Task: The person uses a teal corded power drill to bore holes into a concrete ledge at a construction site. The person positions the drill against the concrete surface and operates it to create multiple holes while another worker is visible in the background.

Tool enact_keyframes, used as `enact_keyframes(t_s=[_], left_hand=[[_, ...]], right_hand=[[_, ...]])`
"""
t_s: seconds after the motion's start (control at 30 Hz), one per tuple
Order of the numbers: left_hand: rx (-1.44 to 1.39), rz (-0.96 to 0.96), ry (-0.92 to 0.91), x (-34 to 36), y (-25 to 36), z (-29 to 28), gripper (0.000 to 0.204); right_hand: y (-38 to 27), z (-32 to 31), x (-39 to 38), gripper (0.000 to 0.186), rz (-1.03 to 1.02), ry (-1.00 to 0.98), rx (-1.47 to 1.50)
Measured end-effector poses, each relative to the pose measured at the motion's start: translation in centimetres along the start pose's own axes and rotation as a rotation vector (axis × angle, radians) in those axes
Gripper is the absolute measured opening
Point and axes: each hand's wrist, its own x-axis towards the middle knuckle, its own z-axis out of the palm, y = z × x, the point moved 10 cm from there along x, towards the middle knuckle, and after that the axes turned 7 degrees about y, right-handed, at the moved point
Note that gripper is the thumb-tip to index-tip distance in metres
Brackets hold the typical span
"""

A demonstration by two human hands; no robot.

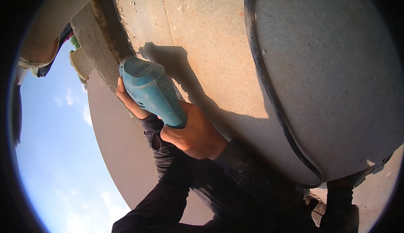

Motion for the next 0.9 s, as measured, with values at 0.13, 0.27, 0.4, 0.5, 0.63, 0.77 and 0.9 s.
enact_keyframes(t_s=[0.13, 0.27, 0.4, 0.5, 0.63, 0.77, 0.9], left_hand=[[-0.04, 0.016, -0.004, 0.4, -0.2, -0.2, 0.049], [-0.154, -0.041, -0.006, 0.3, 0.0, 1.3, 0.047], [-0.112, -0.023, 0.059, 0.5, 0.4, 1.2, 0.045], [-0.094, -0.005, 0.034, 0.1, 0.5, 1.6, 0.044], [-0.148, -0.056, 0.025, 0.0, -0.3, 1.6, 0.044], [-0.097, -0.031, 0.121, 0.1, -0.2, 0.5, 0.044], [-0.003, -0.012, 0.071, 0.5, -0.3, -0.4, 0.053]], right_hand=[[0.8, 0.0, -0.1, 0.012, -0.005, 0.002, 0.003], [-0.4, 0.4, 0.6, 0.009, -0.209, -0.097, -0.199], [-1.2, 0.4, 0.9, 0.004, -0.163, -0.025, -0.143], [-0.9, 0.2, 0.7, 0.005, -0.155, -0.053, -0.114], [-1.2, 0.4, 0.4, 0.009, -0.261, -0.111, -0.22], [-0.1, 0.1, 0.9, 0.01, -0.075, -0.077, -0.11], [0.3, 0.3, 1.0, 0.013, -0.106, -0.082, -0.224]])
